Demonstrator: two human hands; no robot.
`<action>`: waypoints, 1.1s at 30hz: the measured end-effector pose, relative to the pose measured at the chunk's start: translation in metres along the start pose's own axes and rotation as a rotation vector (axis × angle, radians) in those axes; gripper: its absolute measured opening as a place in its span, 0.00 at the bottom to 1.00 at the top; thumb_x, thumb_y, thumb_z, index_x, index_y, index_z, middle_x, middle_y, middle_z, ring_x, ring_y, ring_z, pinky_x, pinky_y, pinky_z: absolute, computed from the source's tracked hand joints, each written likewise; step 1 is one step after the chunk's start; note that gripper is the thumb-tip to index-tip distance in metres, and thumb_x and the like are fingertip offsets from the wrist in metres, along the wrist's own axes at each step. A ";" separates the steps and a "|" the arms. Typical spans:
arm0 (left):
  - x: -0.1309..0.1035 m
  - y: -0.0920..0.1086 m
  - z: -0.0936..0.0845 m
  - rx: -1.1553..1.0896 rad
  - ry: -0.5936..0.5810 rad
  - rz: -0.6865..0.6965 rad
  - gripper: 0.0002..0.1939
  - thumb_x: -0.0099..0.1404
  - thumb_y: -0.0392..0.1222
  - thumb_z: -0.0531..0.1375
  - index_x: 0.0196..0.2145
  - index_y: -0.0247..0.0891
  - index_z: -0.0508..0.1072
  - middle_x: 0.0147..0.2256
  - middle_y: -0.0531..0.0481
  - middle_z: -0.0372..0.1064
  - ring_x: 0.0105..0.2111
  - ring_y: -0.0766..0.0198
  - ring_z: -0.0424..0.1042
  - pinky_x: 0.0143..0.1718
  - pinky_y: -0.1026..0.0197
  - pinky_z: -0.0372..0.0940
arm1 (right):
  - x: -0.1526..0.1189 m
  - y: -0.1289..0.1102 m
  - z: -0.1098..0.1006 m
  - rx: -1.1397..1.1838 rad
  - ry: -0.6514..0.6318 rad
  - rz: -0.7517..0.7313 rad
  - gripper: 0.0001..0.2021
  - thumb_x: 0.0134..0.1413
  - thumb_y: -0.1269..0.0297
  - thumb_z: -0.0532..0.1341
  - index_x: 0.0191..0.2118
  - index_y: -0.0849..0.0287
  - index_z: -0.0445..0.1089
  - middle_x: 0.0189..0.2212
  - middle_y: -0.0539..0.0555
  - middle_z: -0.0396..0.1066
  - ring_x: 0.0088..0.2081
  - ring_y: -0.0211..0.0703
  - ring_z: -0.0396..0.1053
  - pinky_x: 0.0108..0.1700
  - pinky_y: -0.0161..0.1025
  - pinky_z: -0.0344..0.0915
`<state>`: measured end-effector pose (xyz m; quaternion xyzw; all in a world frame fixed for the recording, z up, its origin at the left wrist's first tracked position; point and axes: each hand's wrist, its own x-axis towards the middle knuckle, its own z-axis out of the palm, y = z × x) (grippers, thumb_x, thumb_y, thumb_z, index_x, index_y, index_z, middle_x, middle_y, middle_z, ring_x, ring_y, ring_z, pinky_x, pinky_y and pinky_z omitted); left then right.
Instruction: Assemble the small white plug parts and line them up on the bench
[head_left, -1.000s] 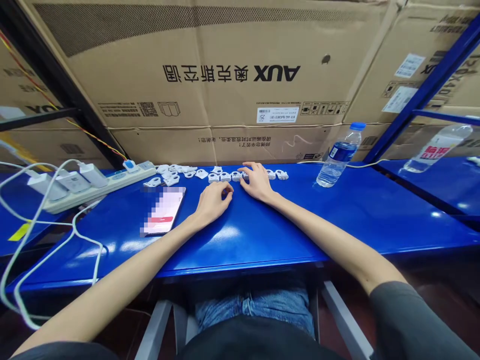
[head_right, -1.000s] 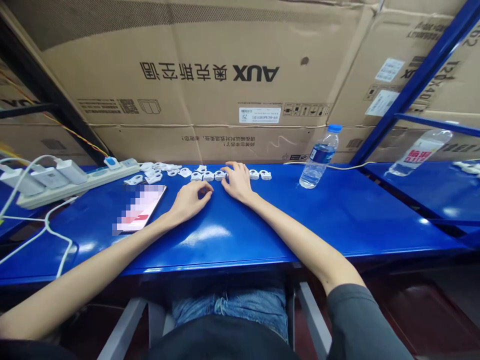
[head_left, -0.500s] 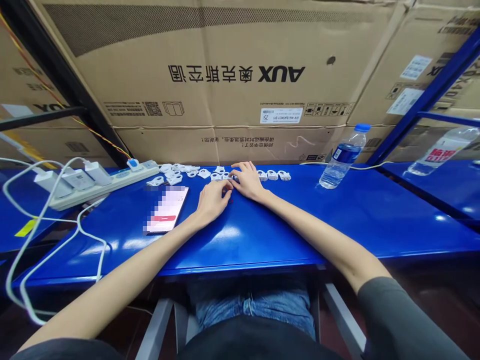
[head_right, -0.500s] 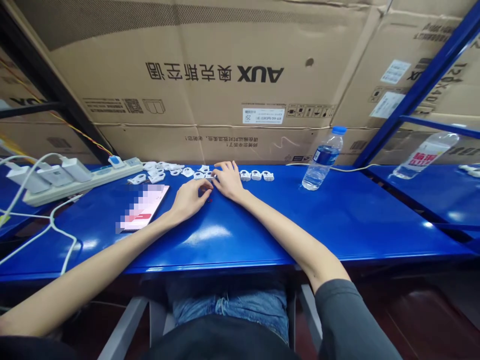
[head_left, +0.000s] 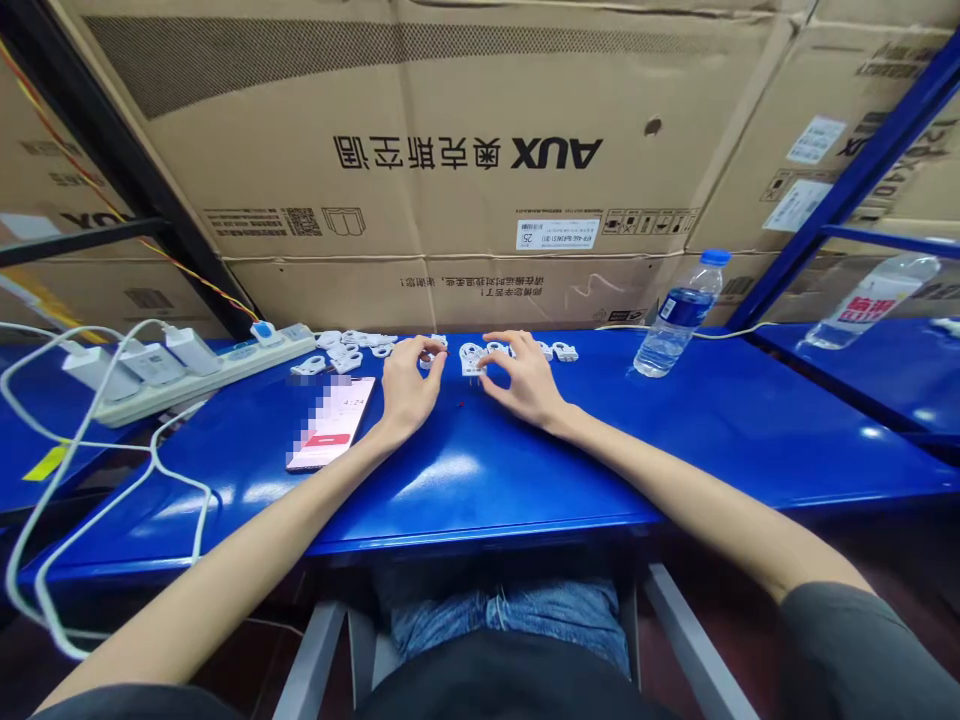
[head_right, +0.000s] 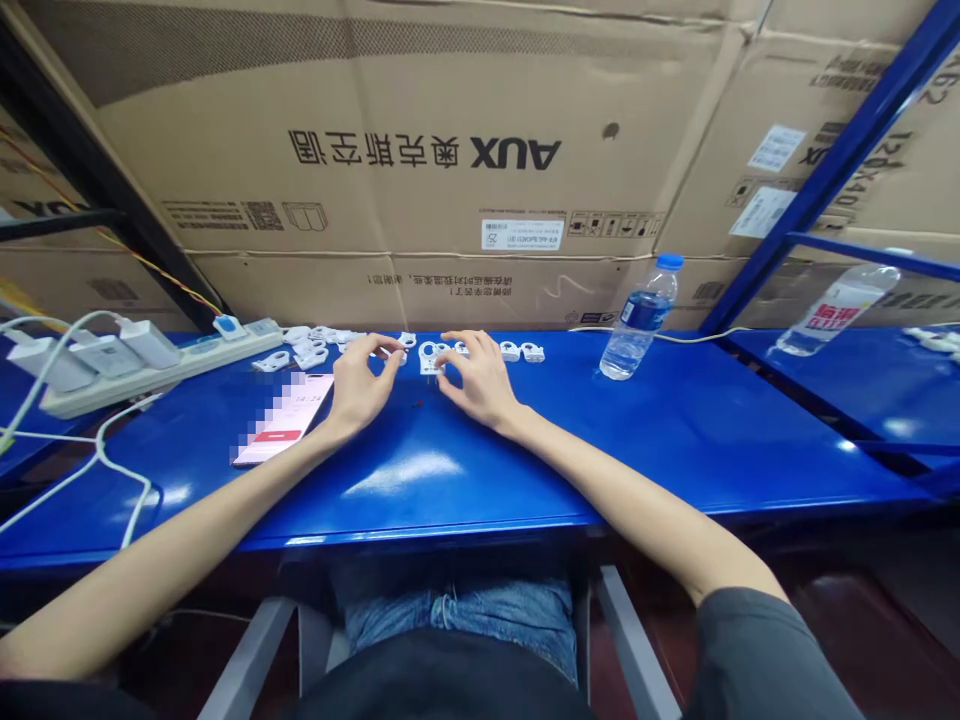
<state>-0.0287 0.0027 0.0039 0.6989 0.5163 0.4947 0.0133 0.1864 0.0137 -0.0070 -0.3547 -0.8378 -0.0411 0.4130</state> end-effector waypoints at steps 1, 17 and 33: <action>-0.001 0.001 0.001 -0.013 -0.007 0.007 0.04 0.69 0.40 0.59 0.38 0.41 0.75 0.39 0.48 0.79 0.39 0.57 0.74 0.48 0.53 0.67 | -0.006 -0.002 -0.007 -0.012 0.005 -0.008 0.05 0.62 0.64 0.64 0.42 0.53 0.77 0.59 0.58 0.71 0.60 0.56 0.65 0.64 0.58 0.62; -0.010 0.023 0.003 -0.139 -0.100 0.082 0.03 0.67 0.39 0.61 0.37 0.41 0.76 0.36 0.51 0.77 0.37 0.61 0.73 0.45 0.57 0.67 | -0.011 -0.006 -0.018 -0.071 0.029 -0.042 0.05 0.61 0.66 0.65 0.42 0.53 0.77 0.58 0.59 0.71 0.59 0.57 0.65 0.62 0.56 0.63; -0.011 0.022 0.003 -0.141 -0.113 0.090 0.04 0.67 0.39 0.61 0.37 0.42 0.77 0.36 0.51 0.78 0.38 0.60 0.75 0.46 0.56 0.68 | -0.011 -0.010 -0.016 -0.070 0.020 -0.061 0.05 0.64 0.65 0.64 0.44 0.52 0.77 0.58 0.58 0.72 0.59 0.55 0.65 0.62 0.57 0.63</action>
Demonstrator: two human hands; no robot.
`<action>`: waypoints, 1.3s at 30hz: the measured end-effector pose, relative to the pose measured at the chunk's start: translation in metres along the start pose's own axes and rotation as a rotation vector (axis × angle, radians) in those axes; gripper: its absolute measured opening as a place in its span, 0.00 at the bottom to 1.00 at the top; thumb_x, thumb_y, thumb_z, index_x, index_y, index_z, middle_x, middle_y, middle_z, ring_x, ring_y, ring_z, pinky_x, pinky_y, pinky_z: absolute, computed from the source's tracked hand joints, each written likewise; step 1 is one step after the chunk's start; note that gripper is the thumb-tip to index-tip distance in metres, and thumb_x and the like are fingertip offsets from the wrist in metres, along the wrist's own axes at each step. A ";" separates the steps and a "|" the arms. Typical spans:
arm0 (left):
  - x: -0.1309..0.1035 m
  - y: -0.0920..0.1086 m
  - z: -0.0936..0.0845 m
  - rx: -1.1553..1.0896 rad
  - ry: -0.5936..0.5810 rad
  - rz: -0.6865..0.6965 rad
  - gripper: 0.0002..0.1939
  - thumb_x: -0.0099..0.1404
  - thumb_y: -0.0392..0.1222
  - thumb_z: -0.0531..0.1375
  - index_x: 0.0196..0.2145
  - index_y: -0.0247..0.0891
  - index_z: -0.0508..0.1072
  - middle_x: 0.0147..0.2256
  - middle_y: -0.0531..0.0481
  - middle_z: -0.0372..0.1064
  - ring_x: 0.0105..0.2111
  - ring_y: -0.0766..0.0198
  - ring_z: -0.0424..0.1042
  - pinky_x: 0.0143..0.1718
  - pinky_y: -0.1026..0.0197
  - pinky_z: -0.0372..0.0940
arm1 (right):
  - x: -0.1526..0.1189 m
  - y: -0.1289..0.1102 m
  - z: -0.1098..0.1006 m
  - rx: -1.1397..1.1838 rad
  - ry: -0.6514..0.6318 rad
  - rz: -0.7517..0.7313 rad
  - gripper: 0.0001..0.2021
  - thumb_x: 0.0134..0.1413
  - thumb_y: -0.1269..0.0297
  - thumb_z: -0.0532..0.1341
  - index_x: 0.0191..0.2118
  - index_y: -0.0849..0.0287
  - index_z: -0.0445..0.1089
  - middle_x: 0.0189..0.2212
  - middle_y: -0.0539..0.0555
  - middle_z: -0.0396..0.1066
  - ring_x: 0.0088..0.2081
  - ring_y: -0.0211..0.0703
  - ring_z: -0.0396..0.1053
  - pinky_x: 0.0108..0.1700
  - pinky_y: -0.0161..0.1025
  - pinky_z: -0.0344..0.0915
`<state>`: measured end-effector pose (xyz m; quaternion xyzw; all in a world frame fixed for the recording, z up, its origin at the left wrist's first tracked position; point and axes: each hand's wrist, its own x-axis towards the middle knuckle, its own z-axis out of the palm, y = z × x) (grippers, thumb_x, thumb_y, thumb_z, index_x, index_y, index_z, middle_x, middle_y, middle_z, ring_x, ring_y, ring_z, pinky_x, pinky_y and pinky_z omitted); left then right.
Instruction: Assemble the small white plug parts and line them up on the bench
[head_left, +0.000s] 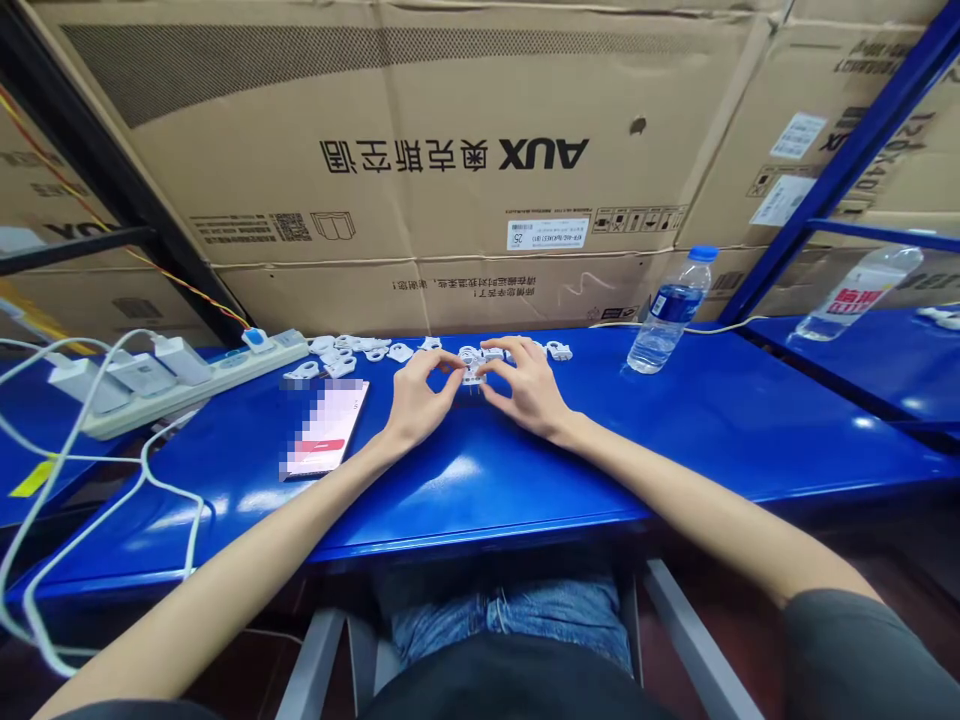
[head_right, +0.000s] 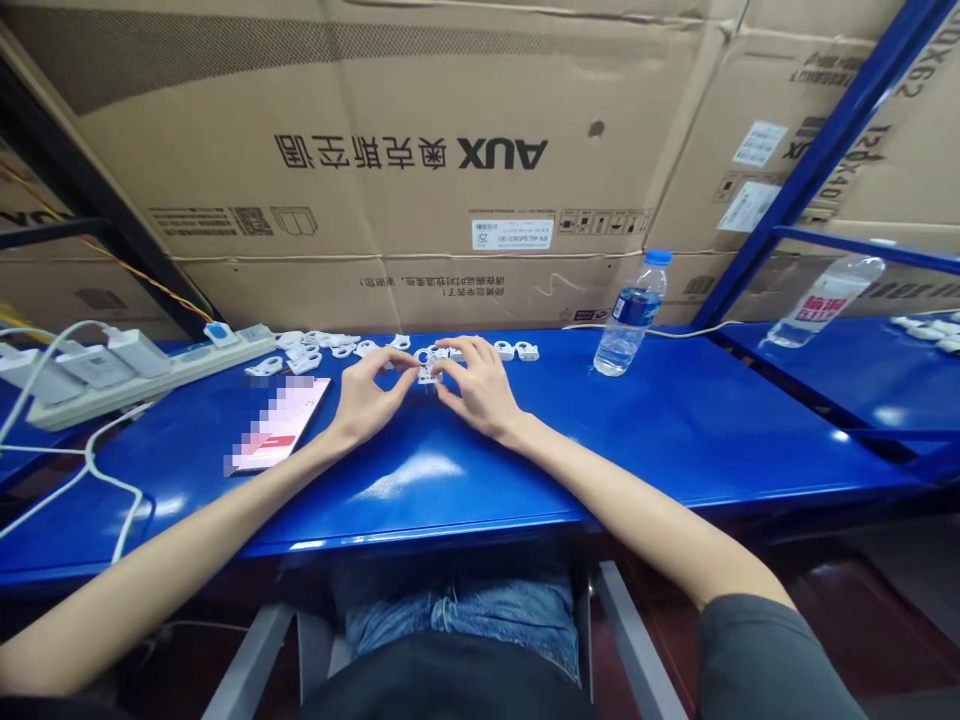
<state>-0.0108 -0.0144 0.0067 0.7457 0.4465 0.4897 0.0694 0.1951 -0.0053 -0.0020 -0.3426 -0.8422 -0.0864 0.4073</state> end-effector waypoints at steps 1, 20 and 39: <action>0.000 0.000 0.000 -0.002 -0.005 -0.001 0.04 0.67 0.40 0.61 0.37 0.42 0.77 0.36 0.51 0.78 0.38 0.60 0.75 0.46 0.56 0.68 | 0.000 0.000 0.000 -0.002 0.001 -0.002 0.05 0.64 0.65 0.64 0.44 0.53 0.77 0.58 0.58 0.72 0.59 0.55 0.65 0.63 0.56 0.63; 0.001 0.001 -0.001 0.064 -0.031 -0.004 0.04 0.68 0.39 0.60 0.36 0.42 0.76 0.37 0.50 0.78 0.40 0.59 0.74 0.48 0.55 0.67 | 0.000 -0.004 -0.002 -0.001 -0.026 0.039 0.06 0.66 0.64 0.62 0.45 0.52 0.77 0.60 0.58 0.71 0.61 0.55 0.64 0.65 0.58 0.59; 0.000 -0.006 -0.006 0.320 -0.284 -0.133 0.05 0.66 0.41 0.55 0.33 0.43 0.71 0.29 0.50 0.74 0.29 0.57 0.72 0.32 0.57 0.61 | 0.015 0.018 0.031 0.032 -0.012 0.113 0.06 0.64 0.64 0.64 0.44 0.54 0.77 0.59 0.59 0.70 0.61 0.56 0.63 0.62 0.56 0.62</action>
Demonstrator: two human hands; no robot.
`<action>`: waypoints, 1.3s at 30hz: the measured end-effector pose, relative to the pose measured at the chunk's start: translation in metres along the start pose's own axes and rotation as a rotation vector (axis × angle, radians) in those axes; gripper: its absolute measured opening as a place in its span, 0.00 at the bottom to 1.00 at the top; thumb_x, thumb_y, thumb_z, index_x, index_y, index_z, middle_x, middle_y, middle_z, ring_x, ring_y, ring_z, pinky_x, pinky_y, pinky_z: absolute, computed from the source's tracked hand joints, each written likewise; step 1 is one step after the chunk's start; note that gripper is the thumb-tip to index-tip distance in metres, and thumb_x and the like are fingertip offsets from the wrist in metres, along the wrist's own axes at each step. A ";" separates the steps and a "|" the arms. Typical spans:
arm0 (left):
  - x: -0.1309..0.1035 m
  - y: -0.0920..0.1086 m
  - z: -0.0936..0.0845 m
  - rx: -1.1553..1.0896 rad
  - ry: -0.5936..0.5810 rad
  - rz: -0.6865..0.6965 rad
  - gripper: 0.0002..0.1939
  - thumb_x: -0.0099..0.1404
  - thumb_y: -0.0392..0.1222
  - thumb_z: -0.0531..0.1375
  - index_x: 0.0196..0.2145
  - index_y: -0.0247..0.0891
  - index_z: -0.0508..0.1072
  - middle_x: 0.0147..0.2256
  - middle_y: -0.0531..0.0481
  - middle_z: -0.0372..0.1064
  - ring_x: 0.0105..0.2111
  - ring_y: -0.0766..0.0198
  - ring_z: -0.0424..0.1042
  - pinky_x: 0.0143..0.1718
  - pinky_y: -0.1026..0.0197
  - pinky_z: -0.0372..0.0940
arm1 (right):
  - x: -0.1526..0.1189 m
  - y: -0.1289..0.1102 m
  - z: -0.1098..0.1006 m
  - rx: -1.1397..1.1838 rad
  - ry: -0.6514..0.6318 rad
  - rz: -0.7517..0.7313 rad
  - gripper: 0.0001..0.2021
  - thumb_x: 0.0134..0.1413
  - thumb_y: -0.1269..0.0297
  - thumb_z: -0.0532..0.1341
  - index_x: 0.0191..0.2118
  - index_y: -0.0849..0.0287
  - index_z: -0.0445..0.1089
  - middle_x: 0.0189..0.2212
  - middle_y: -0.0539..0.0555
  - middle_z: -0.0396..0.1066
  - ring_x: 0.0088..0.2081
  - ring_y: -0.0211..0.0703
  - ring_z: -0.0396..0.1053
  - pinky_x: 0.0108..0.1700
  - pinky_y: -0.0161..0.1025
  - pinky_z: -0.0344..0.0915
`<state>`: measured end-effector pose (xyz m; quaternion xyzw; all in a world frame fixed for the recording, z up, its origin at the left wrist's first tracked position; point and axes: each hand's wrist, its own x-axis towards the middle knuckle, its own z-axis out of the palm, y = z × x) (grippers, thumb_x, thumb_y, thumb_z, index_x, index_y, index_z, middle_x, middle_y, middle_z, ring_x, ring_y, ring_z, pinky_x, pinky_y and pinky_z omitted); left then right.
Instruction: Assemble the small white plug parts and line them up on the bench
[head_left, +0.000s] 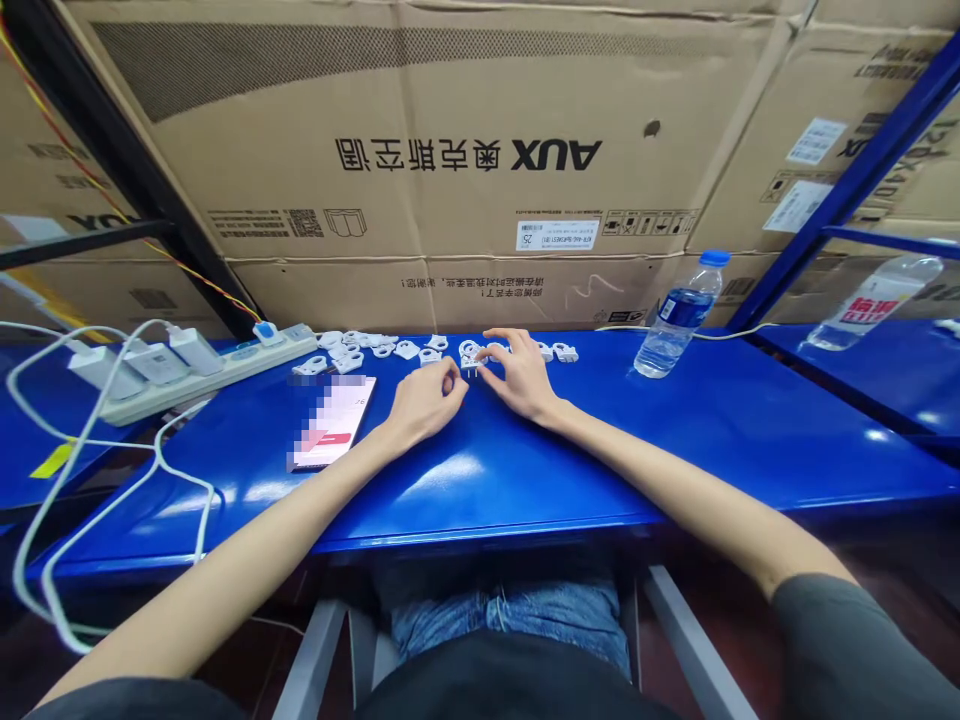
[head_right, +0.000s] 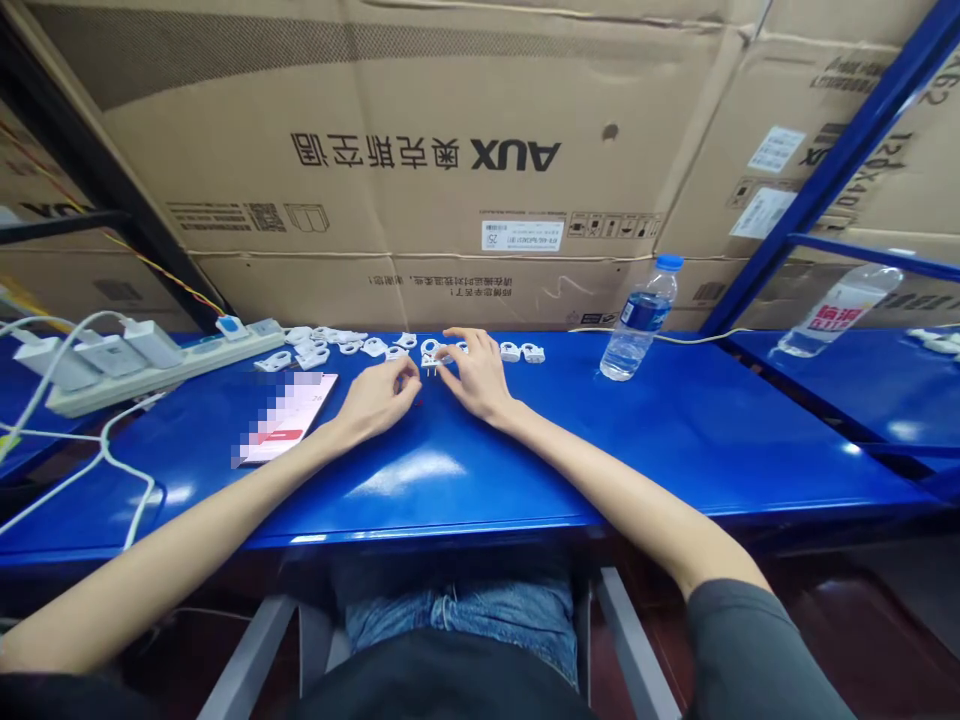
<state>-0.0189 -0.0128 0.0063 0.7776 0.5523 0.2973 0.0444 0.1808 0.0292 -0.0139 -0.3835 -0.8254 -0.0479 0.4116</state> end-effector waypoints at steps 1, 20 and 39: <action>-0.001 0.002 0.000 0.014 -0.046 -0.023 0.06 0.66 0.42 0.55 0.32 0.44 0.70 0.27 0.51 0.73 0.27 0.57 0.71 0.30 0.58 0.60 | 0.005 0.002 0.006 0.002 -0.012 0.013 0.06 0.64 0.65 0.64 0.44 0.54 0.77 0.59 0.59 0.70 0.61 0.56 0.63 0.62 0.56 0.62; -0.006 0.002 0.003 0.121 -0.153 0.018 0.03 0.59 0.38 0.60 0.30 0.43 0.68 0.32 0.49 0.75 0.32 0.54 0.74 0.30 0.57 0.59 | 0.031 0.008 0.049 -0.013 -0.167 0.196 0.07 0.63 0.63 0.65 0.42 0.55 0.80 0.56 0.58 0.72 0.58 0.55 0.65 0.63 0.54 0.62; -0.007 0.004 -0.003 0.177 -0.173 0.041 0.05 0.62 0.36 0.59 0.36 0.42 0.74 0.42 0.45 0.79 0.40 0.51 0.77 0.36 0.56 0.65 | 0.061 0.001 0.071 -0.025 -0.310 -0.044 0.12 0.58 0.58 0.70 0.46 0.53 0.81 0.55 0.58 0.73 0.56 0.55 0.66 0.64 0.55 0.59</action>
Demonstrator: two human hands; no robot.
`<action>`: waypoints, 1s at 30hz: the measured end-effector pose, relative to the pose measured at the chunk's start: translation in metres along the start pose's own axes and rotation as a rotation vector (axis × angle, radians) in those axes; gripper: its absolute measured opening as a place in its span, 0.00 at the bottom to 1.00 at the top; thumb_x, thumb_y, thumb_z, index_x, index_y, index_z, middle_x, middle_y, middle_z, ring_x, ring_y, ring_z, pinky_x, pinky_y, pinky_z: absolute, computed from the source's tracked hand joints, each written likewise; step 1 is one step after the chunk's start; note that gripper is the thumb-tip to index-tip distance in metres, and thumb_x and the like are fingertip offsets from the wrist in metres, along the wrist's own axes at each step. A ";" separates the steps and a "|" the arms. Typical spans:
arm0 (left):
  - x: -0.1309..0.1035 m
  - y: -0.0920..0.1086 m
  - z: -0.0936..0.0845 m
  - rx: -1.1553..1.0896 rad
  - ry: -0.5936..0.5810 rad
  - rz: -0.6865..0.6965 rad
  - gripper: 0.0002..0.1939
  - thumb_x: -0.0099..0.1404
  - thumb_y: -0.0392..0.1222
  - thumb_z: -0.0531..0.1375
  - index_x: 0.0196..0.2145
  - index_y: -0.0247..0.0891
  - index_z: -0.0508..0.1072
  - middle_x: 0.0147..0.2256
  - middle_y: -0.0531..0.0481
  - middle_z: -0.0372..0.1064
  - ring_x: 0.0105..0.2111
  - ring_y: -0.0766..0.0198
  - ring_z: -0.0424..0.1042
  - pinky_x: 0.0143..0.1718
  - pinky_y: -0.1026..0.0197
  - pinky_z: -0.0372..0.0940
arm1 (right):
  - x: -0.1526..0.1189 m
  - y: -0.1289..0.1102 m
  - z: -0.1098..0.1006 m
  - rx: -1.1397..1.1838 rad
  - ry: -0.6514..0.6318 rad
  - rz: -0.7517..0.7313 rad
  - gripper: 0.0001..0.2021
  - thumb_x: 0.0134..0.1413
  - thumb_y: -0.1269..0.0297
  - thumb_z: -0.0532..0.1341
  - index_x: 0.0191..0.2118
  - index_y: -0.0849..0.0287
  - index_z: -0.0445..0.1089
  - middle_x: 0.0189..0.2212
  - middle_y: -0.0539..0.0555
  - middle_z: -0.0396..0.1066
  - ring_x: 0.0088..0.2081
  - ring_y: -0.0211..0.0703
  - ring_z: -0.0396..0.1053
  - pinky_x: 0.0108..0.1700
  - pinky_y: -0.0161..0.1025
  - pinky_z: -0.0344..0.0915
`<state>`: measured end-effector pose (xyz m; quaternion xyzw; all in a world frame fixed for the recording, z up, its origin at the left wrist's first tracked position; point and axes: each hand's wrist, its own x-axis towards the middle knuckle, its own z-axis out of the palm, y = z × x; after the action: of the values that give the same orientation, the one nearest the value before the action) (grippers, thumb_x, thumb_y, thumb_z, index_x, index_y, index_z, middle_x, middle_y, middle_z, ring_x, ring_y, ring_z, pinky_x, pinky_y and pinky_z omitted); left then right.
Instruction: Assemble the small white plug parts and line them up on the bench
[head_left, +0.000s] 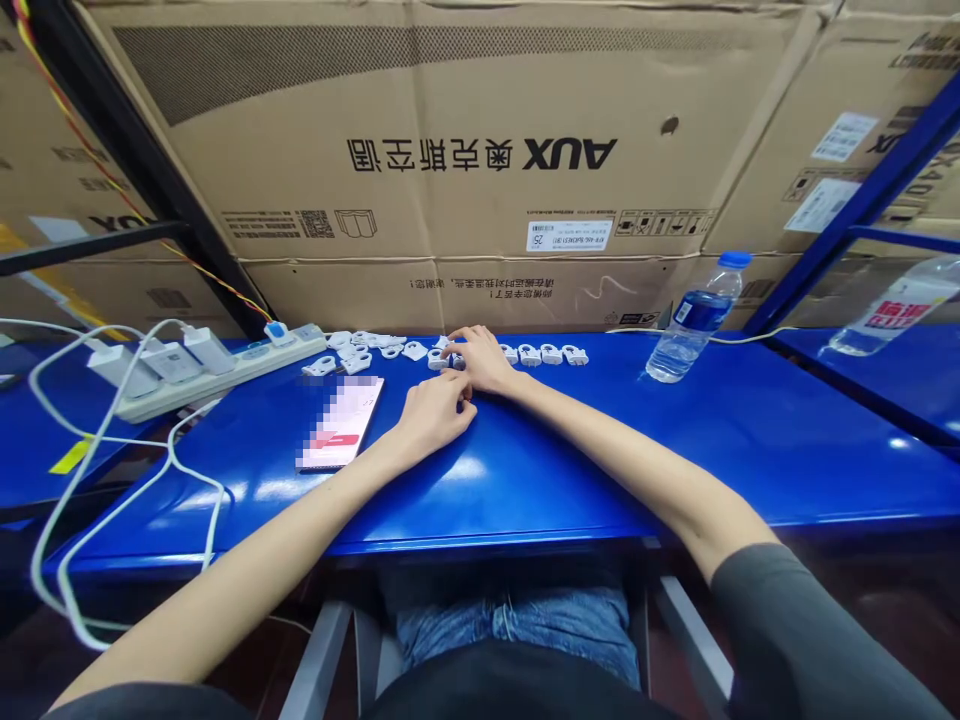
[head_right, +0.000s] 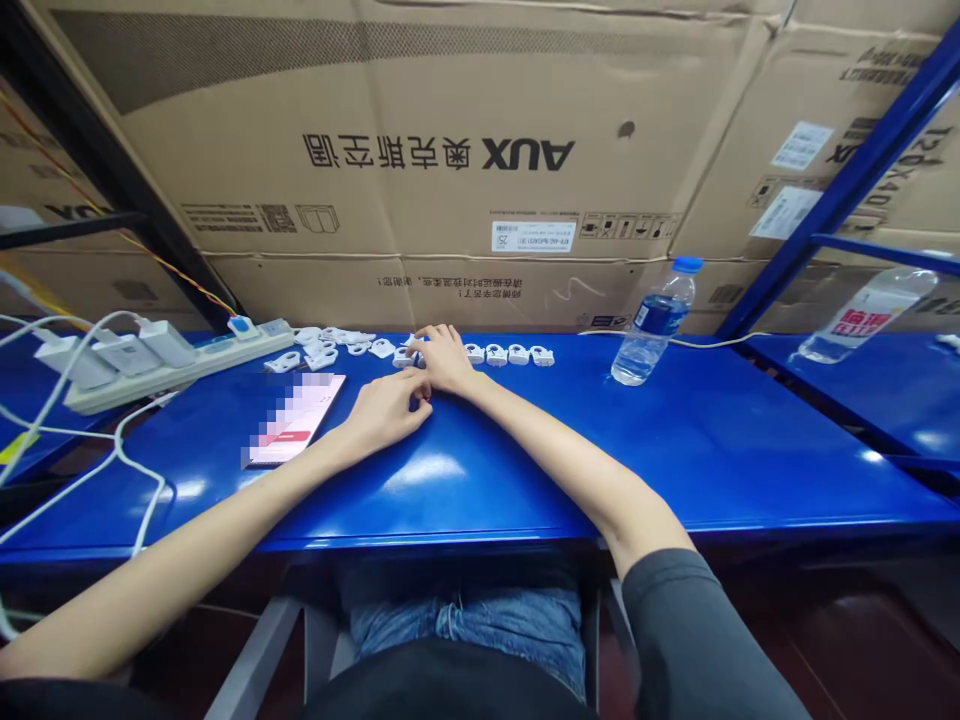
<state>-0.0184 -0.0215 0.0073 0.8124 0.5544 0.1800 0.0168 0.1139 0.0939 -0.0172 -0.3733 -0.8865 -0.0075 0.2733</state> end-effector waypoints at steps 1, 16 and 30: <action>0.000 0.001 -0.001 0.007 -0.012 -0.010 0.05 0.62 0.37 0.59 0.36 0.42 0.74 0.42 0.46 0.79 0.41 0.51 0.77 0.36 0.56 0.65 | 0.001 0.000 0.002 0.011 0.005 0.002 0.11 0.59 0.57 0.70 0.45 0.54 0.81 0.55 0.58 0.73 0.56 0.55 0.66 0.64 0.55 0.59; 0.000 0.002 -0.008 -0.003 -0.041 -0.023 0.10 0.59 0.34 0.58 0.38 0.42 0.77 0.38 0.48 0.80 0.39 0.53 0.78 0.37 0.57 0.65 | -0.009 0.006 -0.041 0.065 0.245 -0.090 0.12 0.55 0.64 0.68 0.46 0.55 0.76 0.59 0.59 0.70 0.61 0.56 0.64 0.66 0.55 0.59; 0.005 -0.008 0.005 -0.323 0.364 0.043 0.09 0.69 0.37 0.57 0.44 0.41 0.75 0.43 0.46 0.80 0.43 0.56 0.79 0.41 0.56 0.74 | -0.085 0.014 -0.054 -0.005 0.254 -0.132 0.11 0.58 0.65 0.66 0.47 0.56 0.74 0.59 0.62 0.70 0.59 0.58 0.66 0.62 0.59 0.62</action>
<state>-0.0228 -0.0127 0.0020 0.7650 0.4949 0.4099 0.0423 0.1972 0.0361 -0.0159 -0.3110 -0.8673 -0.0751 0.3813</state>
